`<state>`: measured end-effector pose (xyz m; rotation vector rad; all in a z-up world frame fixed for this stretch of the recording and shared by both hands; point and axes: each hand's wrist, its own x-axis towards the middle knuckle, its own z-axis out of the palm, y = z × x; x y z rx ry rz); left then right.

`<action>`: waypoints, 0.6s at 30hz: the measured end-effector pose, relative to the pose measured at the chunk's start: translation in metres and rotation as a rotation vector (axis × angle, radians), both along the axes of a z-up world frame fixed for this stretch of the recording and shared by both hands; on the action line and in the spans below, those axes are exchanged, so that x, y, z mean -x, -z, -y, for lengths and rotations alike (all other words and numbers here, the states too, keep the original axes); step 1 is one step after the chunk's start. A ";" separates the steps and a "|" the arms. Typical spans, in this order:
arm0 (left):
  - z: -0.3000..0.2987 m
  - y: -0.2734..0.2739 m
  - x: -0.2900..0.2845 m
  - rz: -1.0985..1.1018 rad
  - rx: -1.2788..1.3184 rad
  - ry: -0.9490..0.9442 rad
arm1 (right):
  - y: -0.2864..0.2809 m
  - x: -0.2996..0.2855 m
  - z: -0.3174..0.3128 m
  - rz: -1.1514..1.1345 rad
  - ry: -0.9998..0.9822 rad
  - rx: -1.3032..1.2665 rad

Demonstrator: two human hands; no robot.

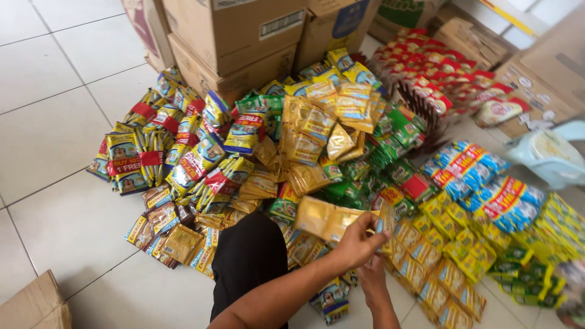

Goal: Organize and sort sachet packets of food and beverage products on the floor.

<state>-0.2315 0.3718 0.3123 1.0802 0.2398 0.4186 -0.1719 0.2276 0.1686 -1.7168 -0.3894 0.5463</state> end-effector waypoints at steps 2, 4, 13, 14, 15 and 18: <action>0.010 -0.011 -0.001 0.028 0.090 0.075 | 0.007 0.005 0.012 -0.050 0.088 0.098; 0.015 -0.024 0.000 0.060 0.170 0.148 | 0.017 0.004 0.022 -0.096 0.173 0.184; 0.028 -0.034 0.024 0.037 0.263 0.211 | -0.072 0.014 0.077 -0.285 0.500 -0.321; 0.025 -0.033 0.027 -0.025 0.232 0.204 | -0.077 0.013 0.087 -0.302 0.509 -0.345; 0.020 -0.031 0.031 -0.085 0.199 0.194 | -0.080 0.013 0.096 -0.320 0.515 -0.369; 0.019 0.011 0.036 -0.223 0.099 0.221 | -0.085 0.015 0.121 -0.360 0.536 -0.567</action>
